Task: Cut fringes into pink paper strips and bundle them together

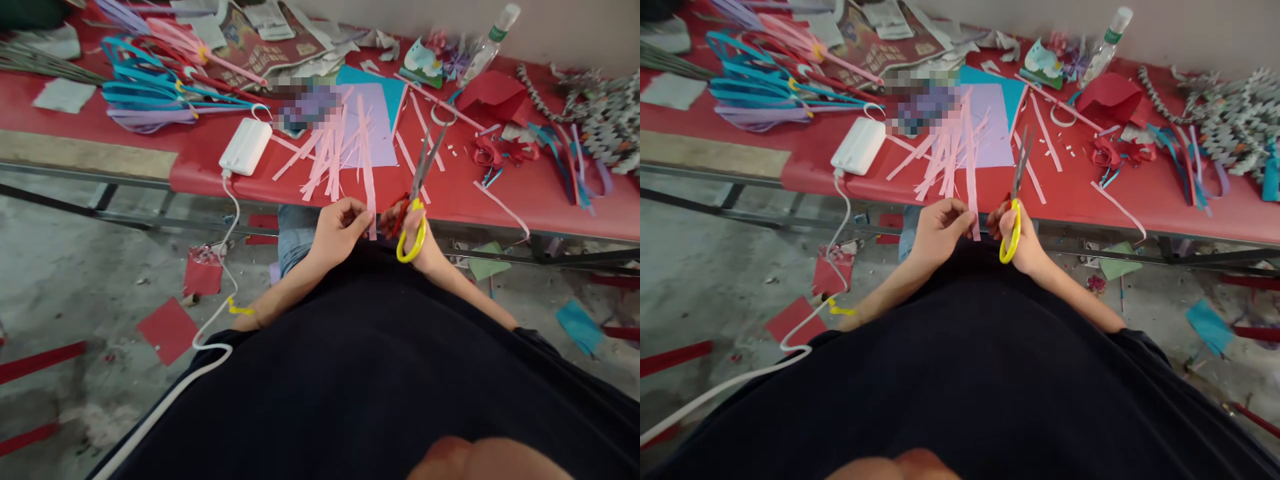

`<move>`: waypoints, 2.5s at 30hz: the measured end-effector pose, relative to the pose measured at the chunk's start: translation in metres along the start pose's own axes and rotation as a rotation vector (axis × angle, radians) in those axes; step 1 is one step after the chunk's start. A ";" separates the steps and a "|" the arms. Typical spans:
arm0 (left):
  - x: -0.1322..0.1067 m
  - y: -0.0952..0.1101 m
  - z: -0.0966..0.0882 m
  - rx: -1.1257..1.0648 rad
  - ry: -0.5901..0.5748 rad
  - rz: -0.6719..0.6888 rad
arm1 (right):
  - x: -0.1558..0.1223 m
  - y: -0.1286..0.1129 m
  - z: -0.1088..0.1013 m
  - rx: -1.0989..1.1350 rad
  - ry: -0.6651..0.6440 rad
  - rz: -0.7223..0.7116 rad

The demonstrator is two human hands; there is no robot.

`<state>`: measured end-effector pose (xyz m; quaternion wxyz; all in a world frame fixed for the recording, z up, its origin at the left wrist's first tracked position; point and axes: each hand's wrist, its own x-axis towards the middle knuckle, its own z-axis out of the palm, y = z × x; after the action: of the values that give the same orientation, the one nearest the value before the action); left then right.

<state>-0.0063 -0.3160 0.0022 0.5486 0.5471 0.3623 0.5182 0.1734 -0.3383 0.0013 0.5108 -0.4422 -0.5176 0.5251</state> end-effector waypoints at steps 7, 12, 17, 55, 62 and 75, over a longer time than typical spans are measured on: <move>0.011 -0.013 0.010 0.004 0.129 0.169 | -0.032 0.026 -0.007 -0.239 -0.159 0.102; 0.013 -0.018 0.001 0.255 0.262 0.399 | -0.026 0.026 -0.007 -0.251 -0.210 0.048; 0.006 -0.018 -0.003 0.319 0.292 0.424 | -0.027 0.015 -0.004 -0.288 -0.289 0.023; -0.004 -0.015 0.005 0.316 0.055 0.414 | -0.026 0.011 0.007 -0.153 -0.065 0.033; -0.006 -0.017 0.010 0.251 -0.062 0.404 | -0.024 0.011 0.012 -0.092 -0.011 0.033; 0.002 -0.019 0.012 -0.146 -0.098 0.068 | -0.029 0.019 0.008 -0.200 -0.158 0.023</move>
<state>0.0092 -0.3140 -0.0146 0.5862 0.5423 0.2776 0.5340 0.1668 -0.3663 -0.0189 0.4157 -0.4543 -0.6008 0.5098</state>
